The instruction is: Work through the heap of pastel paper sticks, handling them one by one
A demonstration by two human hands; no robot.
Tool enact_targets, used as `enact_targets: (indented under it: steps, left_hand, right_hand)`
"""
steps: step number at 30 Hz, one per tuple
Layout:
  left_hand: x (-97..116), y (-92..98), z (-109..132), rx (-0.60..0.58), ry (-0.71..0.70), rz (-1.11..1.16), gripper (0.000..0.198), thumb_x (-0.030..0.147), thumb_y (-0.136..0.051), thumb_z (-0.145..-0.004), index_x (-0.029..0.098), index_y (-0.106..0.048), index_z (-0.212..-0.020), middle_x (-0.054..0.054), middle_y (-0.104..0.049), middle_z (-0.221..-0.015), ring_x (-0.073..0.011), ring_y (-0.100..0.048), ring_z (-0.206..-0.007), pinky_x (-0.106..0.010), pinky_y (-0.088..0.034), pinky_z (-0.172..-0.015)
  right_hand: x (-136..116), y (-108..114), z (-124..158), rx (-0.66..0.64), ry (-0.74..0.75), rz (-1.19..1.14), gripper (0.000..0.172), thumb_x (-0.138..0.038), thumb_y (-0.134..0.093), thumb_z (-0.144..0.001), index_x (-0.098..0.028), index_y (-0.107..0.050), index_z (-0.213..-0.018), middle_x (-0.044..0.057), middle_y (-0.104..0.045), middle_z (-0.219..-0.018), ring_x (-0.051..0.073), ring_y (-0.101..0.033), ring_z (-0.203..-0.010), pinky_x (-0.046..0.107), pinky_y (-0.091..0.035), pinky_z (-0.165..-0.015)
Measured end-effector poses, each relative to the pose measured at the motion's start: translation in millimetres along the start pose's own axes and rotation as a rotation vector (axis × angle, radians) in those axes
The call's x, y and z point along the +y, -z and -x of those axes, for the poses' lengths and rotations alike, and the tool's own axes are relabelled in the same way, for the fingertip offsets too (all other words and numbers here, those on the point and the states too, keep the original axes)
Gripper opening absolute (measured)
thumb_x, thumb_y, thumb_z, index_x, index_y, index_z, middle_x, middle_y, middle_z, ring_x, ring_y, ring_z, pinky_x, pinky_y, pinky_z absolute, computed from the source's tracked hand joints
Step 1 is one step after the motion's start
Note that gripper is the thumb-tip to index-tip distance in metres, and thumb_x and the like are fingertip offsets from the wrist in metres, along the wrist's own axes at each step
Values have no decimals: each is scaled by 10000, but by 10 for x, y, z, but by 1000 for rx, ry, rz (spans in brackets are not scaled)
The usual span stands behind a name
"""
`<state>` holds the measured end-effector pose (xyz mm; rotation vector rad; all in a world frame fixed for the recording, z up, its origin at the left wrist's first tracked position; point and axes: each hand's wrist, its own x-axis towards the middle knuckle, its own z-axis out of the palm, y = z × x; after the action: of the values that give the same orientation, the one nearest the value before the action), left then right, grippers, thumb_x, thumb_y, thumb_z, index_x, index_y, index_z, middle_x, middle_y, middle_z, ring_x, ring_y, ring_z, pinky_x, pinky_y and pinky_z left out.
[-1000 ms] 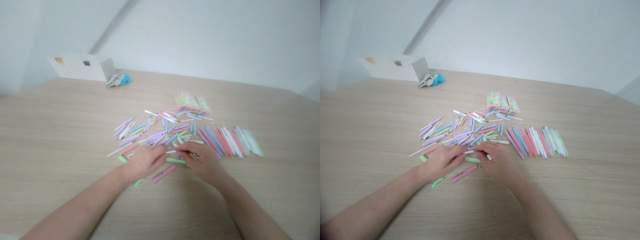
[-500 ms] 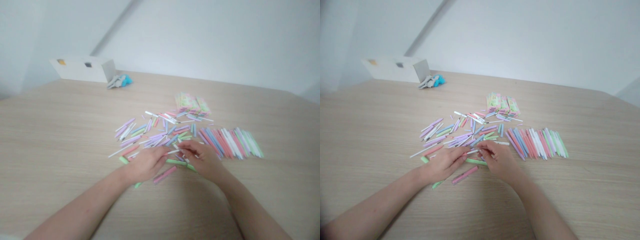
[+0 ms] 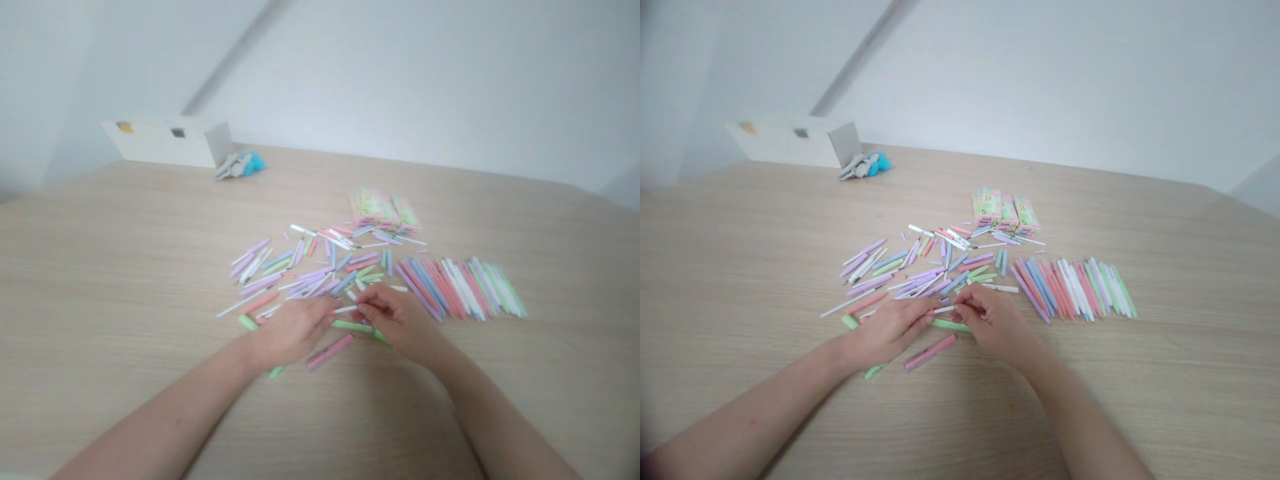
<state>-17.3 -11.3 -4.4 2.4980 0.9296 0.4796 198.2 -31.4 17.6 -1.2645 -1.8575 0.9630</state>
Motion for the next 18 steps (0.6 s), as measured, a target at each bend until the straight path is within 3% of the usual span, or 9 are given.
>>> enact_targets:
  steps: [10,18]
  left_hand:
    - [-28,-24,-3,29,-1,-11,308,262,-307,-965,204,-478,-1214,-63,-657,-1016,-190,-624,-911,-285,-466,-762]
    - [26,-7,-13,48,38,-26,281,279,-294,-967,183,-507,-1123,-57,-665,-921,-183,-631,-820,-273,-448,-687]
  right_hand:
    - [60,-11,-20,29,-17,-59,81,-245,-518,-868,-195,-578,-888,24,-708,-762,155,-691,-725,264,-534,-661]
    - [36,-18,-19,43,10,-69,112,-283,-524,-876,-191,-587,-885,26,-695,-751,149,-679,-707,267,-535,-664]
